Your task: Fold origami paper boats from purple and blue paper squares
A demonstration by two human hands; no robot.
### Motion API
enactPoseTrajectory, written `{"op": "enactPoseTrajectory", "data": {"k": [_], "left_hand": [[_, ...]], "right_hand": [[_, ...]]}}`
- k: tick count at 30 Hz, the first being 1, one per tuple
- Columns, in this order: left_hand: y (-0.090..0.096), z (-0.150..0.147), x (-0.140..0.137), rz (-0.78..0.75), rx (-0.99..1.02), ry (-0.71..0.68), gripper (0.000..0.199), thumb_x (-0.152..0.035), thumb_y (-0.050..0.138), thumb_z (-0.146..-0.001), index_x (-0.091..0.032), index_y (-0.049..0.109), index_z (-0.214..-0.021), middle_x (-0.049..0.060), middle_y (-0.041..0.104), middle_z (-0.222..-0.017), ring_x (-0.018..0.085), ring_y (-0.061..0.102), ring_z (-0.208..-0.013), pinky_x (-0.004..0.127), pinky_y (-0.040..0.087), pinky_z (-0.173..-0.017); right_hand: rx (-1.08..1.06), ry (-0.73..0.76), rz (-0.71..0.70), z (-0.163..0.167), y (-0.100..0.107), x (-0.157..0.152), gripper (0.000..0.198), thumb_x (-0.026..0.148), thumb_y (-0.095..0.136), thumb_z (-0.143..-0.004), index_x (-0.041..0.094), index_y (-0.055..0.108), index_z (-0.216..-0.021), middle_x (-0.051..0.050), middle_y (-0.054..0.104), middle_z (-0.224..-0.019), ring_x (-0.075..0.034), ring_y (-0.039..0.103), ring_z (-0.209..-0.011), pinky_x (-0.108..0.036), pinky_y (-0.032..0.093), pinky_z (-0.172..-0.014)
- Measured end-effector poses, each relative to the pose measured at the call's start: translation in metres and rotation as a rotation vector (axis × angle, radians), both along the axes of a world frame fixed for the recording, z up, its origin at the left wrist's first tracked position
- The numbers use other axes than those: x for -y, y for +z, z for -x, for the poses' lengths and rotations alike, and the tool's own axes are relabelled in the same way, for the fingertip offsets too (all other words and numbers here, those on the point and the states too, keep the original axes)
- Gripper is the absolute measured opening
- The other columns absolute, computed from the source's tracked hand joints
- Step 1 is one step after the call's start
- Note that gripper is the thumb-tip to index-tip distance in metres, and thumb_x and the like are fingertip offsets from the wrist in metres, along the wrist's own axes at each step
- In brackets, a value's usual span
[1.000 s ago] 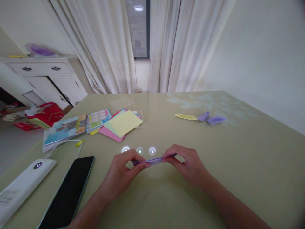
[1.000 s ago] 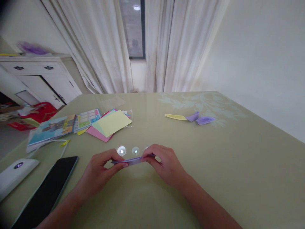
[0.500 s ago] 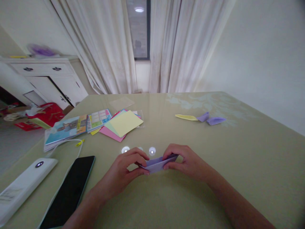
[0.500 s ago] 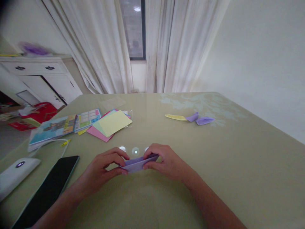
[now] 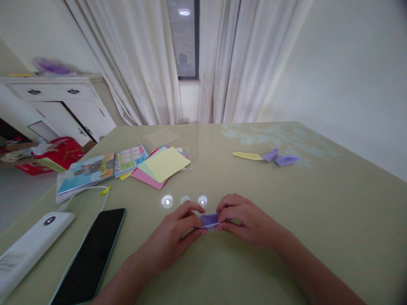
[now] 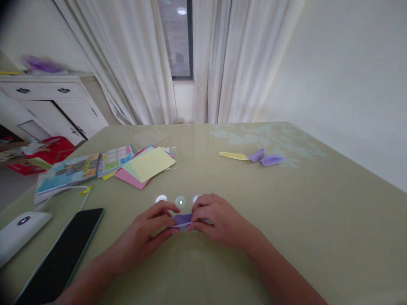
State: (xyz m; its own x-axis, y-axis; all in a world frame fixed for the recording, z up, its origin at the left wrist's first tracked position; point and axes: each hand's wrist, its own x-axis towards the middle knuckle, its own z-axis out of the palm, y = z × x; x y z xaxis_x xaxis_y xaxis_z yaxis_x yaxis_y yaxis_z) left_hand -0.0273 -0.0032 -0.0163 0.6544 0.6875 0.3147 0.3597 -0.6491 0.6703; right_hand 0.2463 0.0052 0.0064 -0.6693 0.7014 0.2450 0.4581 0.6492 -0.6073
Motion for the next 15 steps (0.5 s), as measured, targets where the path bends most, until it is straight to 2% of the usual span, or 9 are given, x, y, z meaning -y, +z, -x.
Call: {"op": "enactPoseTrajectory", "data": {"k": [3,7,9,12,15], "left_hand": [[-0.004,-0.002,0.000,-0.017,0.013,0.052,0.015,-0.020,0.060,-0.107,-0.023,0.075,-0.106,0.008,0.072,-0.126,0.018,0.073,-0.106,0.027,0.057,-0.094],[-0.005,-0.002,-0.002,0.025,0.000,0.045,0.007,-0.022,0.066,-0.105,-0.023,0.074,-0.105,0.006,0.077,-0.123,0.020,0.074,-0.109,0.028,0.056,-0.096],[-0.005,-0.001,-0.002,0.039,-0.016,0.050,0.003,-0.023,0.070,-0.103,-0.023,0.073,-0.102,0.004,0.079,-0.110,0.018,0.075,-0.098,0.026,0.056,-0.087],[-0.004,0.001,-0.003,-0.024,-0.048,0.077,0.011,-0.020,0.066,-0.105,-0.022,0.070,-0.095,0.000,0.075,-0.090,0.015,0.070,-0.079,0.023,0.050,-0.072],[-0.004,0.004,-0.004,-0.112,-0.031,0.118,0.014,-0.023,0.064,-0.106,-0.021,0.068,-0.093,0.001,0.074,-0.090,0.014,0.069,-0.077,0.022,0.048,-0.071]], "right_hand": [[0.123,-0.024,-0.175,0.006,-0.004,0.005,0.021,0.037,0.066,-0.108,0.020,0.077,-0.103,-0.007,0.075,-0.107,-0.022,0.067,-0.097,-0.035,0.047,-0.090],[0.150,-0.072,-0.408,0.017,-0.012,0.011,0.023,0.024,0.056,-0.111,0.021,0.074,-0.097,-0.007,0.074,-0.100,-0.021,0.062,-0.088,-0.036,0.044,-0.083],[0.134,-0.086,-0.439,0.019,-0.013,0.012,0.025,0.022,0.053,-0.111,0.020,0.073,-0.095,-0.007,0.072,-0.099,-0.021,0.061,-0.088,-0.036,0.042,-0.083],[0.118,-0.113,-0.401,0.018,-0.011,0.010,0.025,0.030,0.056,-0.112,0.020,0.072,-0.095,-0.006,0.072,-0.100,-0.021,0.061,-0.088,-0.036,0.042,-0.084],[0.109,-0.146,-0.383,0.014,-0.009,0.007,0.026,0.033,0.056,-0.112,0.020,0.073,-0.097,-0.006,0.073,-0.099,-0.021,0.061,-0.088,-0.036,0.043,-0.084]]}}
